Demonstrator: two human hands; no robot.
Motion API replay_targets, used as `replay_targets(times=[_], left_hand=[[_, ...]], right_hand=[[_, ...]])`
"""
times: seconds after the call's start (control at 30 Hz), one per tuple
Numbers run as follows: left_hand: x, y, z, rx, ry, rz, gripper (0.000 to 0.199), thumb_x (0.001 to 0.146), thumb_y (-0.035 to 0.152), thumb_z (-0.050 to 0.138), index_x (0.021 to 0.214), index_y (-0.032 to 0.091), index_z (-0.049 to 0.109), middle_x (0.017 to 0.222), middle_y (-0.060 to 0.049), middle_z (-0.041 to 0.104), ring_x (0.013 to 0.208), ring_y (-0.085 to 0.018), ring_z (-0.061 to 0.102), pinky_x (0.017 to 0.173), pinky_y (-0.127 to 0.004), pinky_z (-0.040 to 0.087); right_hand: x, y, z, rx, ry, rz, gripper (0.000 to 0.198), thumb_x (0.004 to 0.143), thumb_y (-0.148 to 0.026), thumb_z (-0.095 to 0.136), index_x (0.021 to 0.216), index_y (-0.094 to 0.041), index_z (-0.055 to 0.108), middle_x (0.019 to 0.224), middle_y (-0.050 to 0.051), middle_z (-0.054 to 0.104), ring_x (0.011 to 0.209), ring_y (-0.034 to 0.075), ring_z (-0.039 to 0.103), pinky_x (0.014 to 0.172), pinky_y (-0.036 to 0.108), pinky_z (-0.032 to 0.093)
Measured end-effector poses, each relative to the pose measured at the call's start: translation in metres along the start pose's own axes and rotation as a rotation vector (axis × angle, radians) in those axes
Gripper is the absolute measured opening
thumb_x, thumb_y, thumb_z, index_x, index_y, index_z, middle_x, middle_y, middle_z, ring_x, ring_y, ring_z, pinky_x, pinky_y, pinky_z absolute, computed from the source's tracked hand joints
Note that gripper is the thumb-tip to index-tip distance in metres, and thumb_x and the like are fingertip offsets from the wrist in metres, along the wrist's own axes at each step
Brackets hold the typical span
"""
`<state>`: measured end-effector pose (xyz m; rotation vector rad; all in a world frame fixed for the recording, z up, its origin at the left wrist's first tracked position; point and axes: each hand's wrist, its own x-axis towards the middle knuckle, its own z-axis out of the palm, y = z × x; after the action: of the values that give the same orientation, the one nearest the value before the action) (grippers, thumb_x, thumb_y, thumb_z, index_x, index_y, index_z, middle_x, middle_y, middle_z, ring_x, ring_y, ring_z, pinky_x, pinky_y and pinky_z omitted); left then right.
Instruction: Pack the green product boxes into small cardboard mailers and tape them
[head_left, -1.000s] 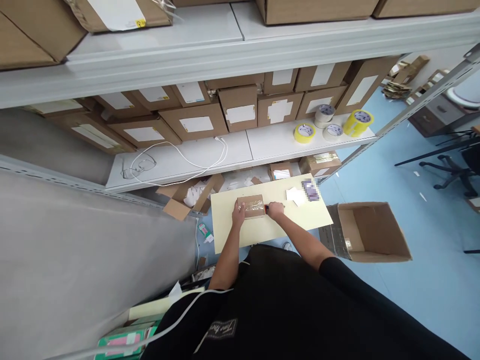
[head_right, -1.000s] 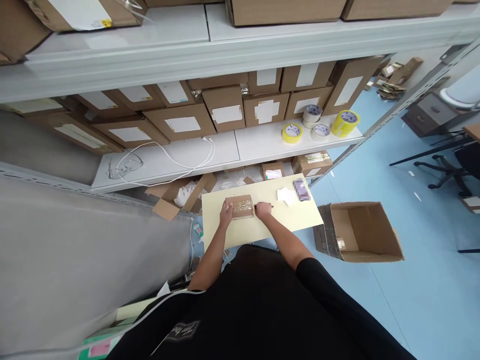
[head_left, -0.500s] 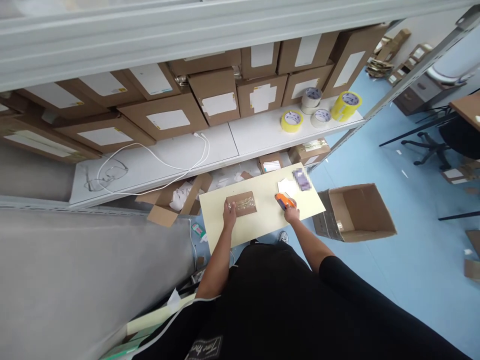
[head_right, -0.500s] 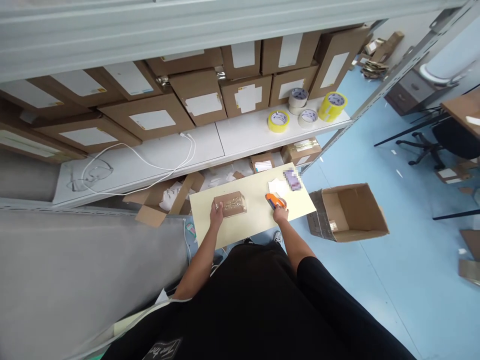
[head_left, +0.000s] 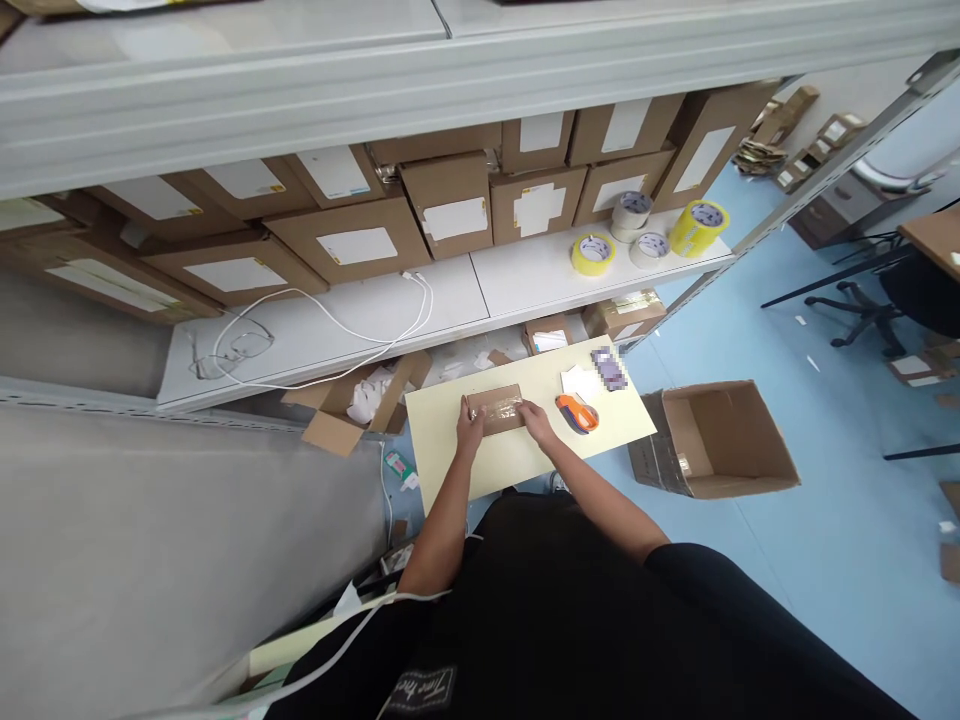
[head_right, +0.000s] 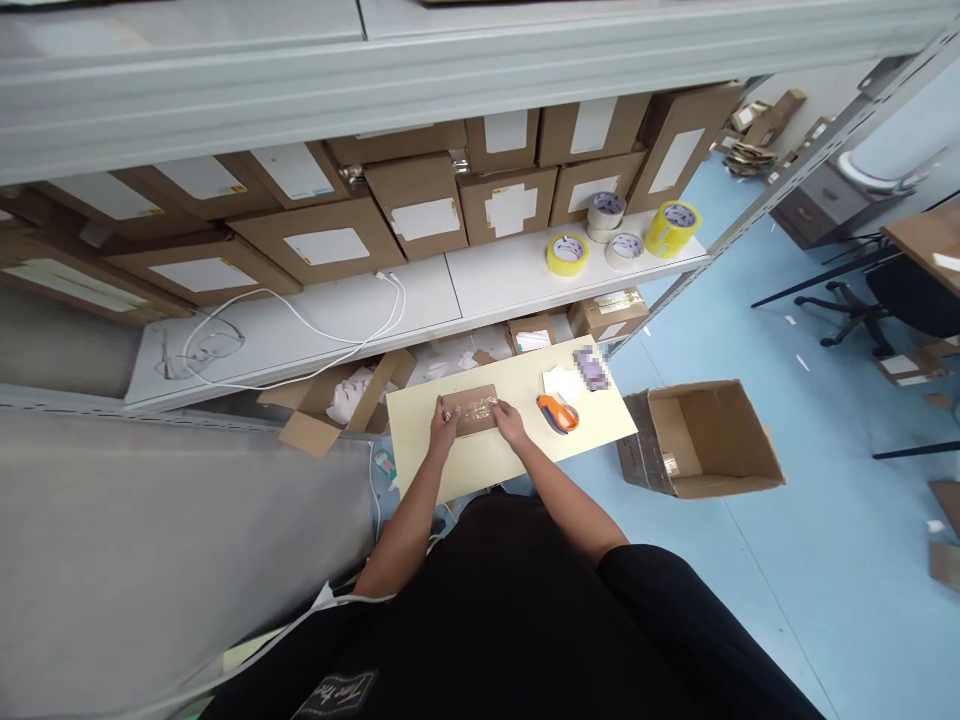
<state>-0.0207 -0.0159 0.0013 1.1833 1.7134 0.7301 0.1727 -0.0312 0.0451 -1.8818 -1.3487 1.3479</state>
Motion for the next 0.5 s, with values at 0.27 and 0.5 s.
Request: replay_targets(times=[0.27,0.5], left_hand=[[-0.017,-0.014,0.028,-0.363,-0.160,0.033,0.098,0.092,0.029,0.070,0.172,0.031,0.013,0.168,-0.010,0.042,0.152,-0.028,0.045,0.121,-0.042,0.045],[-0.046,-0.028,0.068,-0.091,-0.167,-0.105,0.072,0.093,0.029,0.068,0.161,0.025,0.045,0.168,-0.010,0.042,0.156,-0.028,0.040,0.128,-0.041,0.035]], right_hand=[[-0.012,0.043,-0.041,0.032,-0.023,0.030,0.056,0.102,-0.042,0.043,0.154,-0.024,0.053,0.149,0.007,0.065,0.138,0.024,0.060,0.111,0.033,0.050],[-0.014,0.100,-0.035,-0.027,-0.213,0.069,0.069,0.091,-0.022,0.055,0.159,-0.026,0.046,0.160,0.004,0.055,0.144,0.020,0.055,0.115,0.034,0.048]])
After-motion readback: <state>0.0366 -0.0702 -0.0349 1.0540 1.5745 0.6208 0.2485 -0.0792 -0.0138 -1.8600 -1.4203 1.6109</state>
